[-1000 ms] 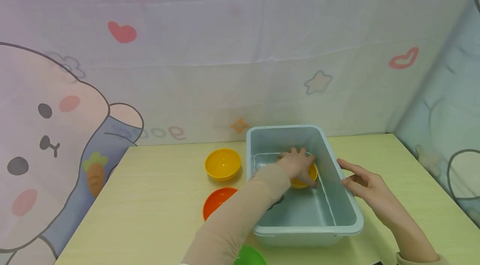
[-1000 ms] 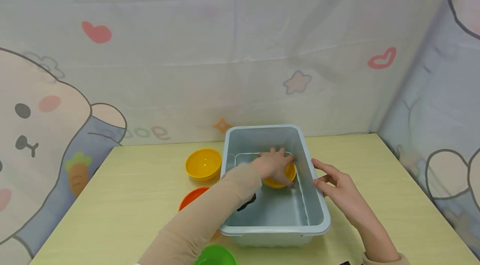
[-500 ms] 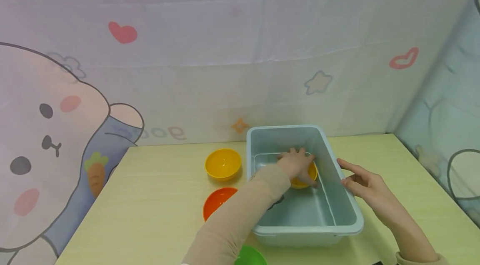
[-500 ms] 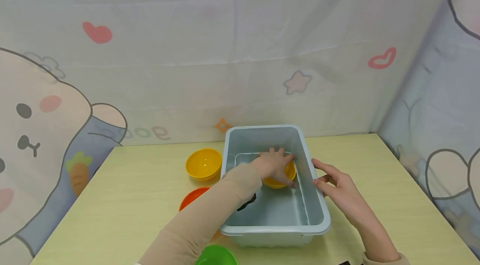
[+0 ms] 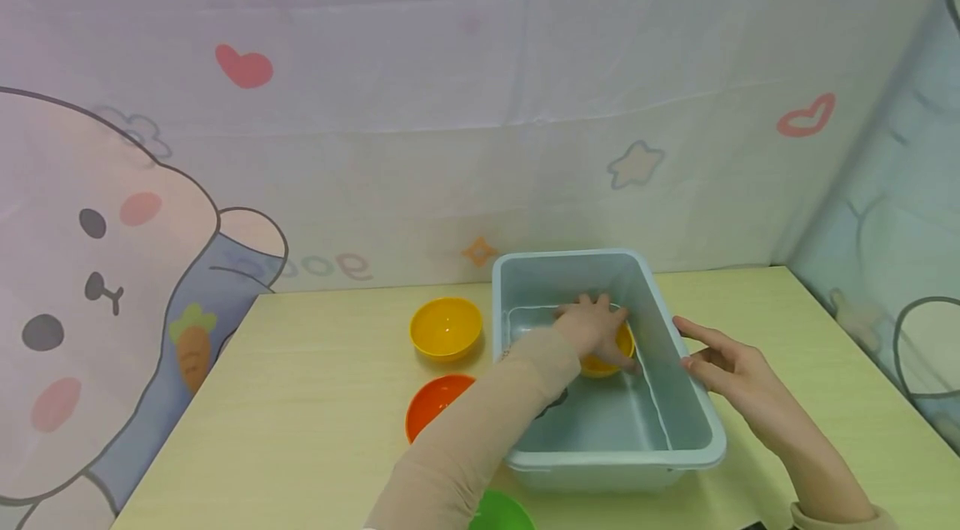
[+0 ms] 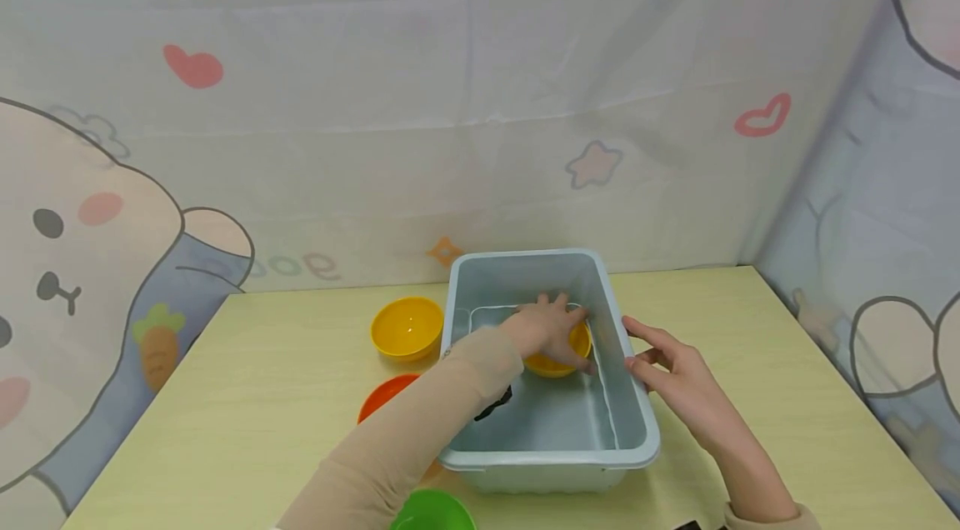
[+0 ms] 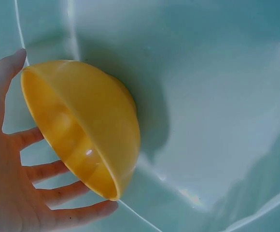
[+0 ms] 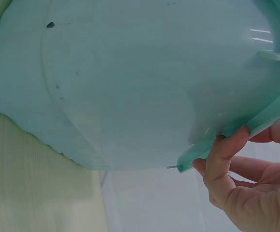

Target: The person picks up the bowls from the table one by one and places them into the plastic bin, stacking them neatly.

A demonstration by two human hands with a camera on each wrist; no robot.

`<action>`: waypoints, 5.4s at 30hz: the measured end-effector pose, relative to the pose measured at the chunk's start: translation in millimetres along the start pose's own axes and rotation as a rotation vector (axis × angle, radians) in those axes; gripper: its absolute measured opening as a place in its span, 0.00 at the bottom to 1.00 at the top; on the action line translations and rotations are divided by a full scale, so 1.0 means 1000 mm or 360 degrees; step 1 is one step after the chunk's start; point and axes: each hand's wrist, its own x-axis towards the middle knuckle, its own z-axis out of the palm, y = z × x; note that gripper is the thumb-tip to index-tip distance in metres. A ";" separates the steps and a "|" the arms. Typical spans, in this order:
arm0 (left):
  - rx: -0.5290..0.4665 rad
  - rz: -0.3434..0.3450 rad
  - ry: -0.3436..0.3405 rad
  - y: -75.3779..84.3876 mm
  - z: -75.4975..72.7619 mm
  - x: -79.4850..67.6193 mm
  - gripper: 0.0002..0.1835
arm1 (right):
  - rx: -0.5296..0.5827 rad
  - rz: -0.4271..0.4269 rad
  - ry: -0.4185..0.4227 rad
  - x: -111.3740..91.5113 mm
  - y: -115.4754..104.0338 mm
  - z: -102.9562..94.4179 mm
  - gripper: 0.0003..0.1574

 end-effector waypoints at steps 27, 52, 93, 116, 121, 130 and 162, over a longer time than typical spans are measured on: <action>-0.0073 0.0030 0.0068 -0.003 -0.020 -0.006 0.45 | 0.0027 0.0010 -0.0013 0.000 0.000 -0.001 0.36; -0.0094 0.0085 0.0183 -0.001 -0.045 -0.024 0.38 | -0.0001 0.0032 -0.0003 0.000 0.001 -0.001 0.36; 0.0045 0.0177 0.0300 0.003 -0.067 -0.088 0.35 | -0.0011 0.0005 -0.0009 -0.001 0.002 -0.001 0.35; 0.0069 0.0295 0.0434 -0.006 -0.067 -0.122 0.32 | 0.0028 0.0012 -0.0028 0.000 0.002 -0.001 0.36; 0.0067 0.0307 0.0440 -0.009 -0.068 -0.128 0.32 | 0.0048 0.0007 -0.0027 0.000 0.002 0.000 0.36; 0.0007 0.0379 0.0468 -0.016 -0.065 -0.137 0.33 | 0.0042 -0.0014 -0.0031 -0.001 0.004 0.000 0.35; -0.0050 0.0583 0.0878 -0.037 -0.037 -0.184 0.28 | 0.0074 -0.0017 -0.0012 0.000 0.002 0.001 0.36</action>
